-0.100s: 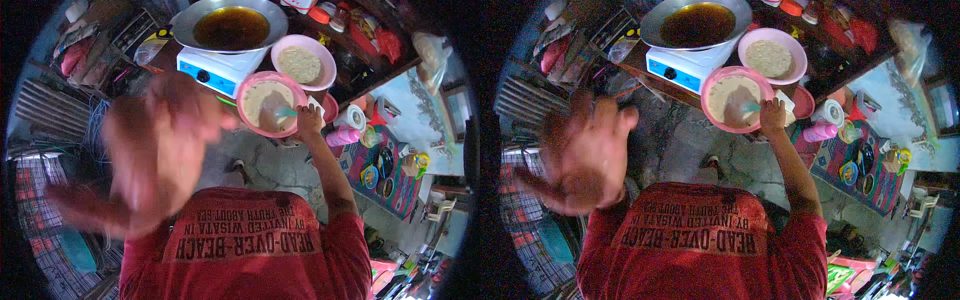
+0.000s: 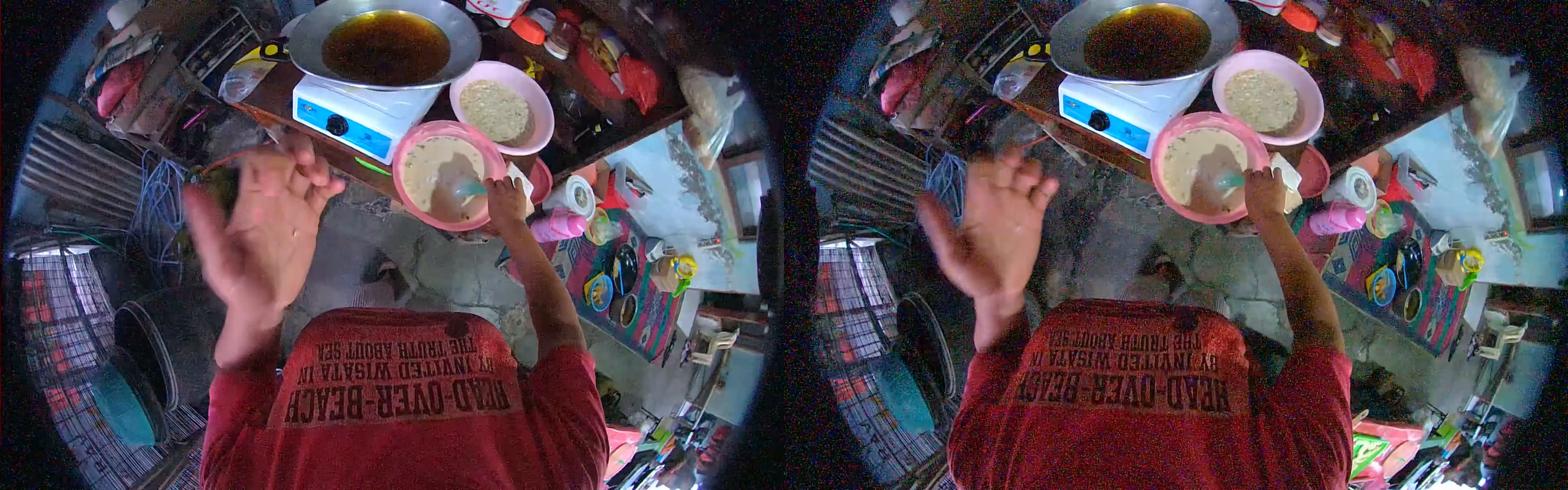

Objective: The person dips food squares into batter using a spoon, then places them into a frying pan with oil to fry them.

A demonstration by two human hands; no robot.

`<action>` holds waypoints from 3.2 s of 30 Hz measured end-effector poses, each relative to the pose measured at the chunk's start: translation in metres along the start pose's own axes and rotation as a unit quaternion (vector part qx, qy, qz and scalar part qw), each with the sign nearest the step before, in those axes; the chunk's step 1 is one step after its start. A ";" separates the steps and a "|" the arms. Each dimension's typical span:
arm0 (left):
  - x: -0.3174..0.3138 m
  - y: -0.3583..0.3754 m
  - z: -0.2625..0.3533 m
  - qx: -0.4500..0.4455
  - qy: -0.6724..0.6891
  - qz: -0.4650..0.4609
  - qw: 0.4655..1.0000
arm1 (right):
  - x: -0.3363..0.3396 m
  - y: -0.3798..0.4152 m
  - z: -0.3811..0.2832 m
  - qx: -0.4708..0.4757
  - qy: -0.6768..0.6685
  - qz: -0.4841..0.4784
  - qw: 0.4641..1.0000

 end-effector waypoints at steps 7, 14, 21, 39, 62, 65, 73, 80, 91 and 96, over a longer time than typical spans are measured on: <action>0.124 0.088 -0.088 0.240 -0.162 0.269 0.918 | 0.067 -0.003 0.021 -0.058 -0.246 -0.140 0.957; 0.125 0.132 -0.162 0.383 -0.133 0.223 0.886 | 0.015 -0.008 -0.004 0.028 -0.181 -0.207 0.961; 0.121 0.131 -0.220 0.393 0.018 0.223 0.892 | 0.010 -0.032 -0.023 0.027 -0.215 -0.211 0.953; 0.118 0.135 -0.239 0.348 0.015 0.266 0.899 | -0.003 -0.049 -0.003 0.159 -0.158 -0.179 0.958; 0.117 0.125 -0.239 0.358 -0.009 0.313 0.880 | -0.001 -0.071 -0.030 0.143 -0.198 -0.155 0.957; 0.113 0.123 -0.234 0.374 -0.006 0.297 0.878 | -0.022 -0.069 -0.005 0.190 -0.168 -0.226 0.940; 0.110 0.123 -0.231 0.360 -0.002 0.331 0.872 | -0.009 -0.059 -0.016 0.181 -0.136 -0.227 0.947; 0.112 0.118 -0.233 0.389 -0.024 0.304 0.869 | 0.020 -0.062 -0.033 0.161 -0.149 -0.147 0.965; 0.109 0.120 -0.235 0.387 0.004 0.317 0.866 | 0.049 -0.078 0.004 0.233 -0.004 0.036 0.972; 0.107 0.118 -0.234 0.392 -0.002 0.316 0.864 | -0.039 -0.022 0.047 0.071 0.043 -0.176 0.981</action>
Point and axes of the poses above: each hand's wrist, its own y-axis away from the middle knuckle, its own x-axis out of the back of the hand, z = x × y, the point moved 3 cm from there along -y, towards the middle knuckle, and after that the axes turned 15 degrees about -x, right-handed, at the moved point
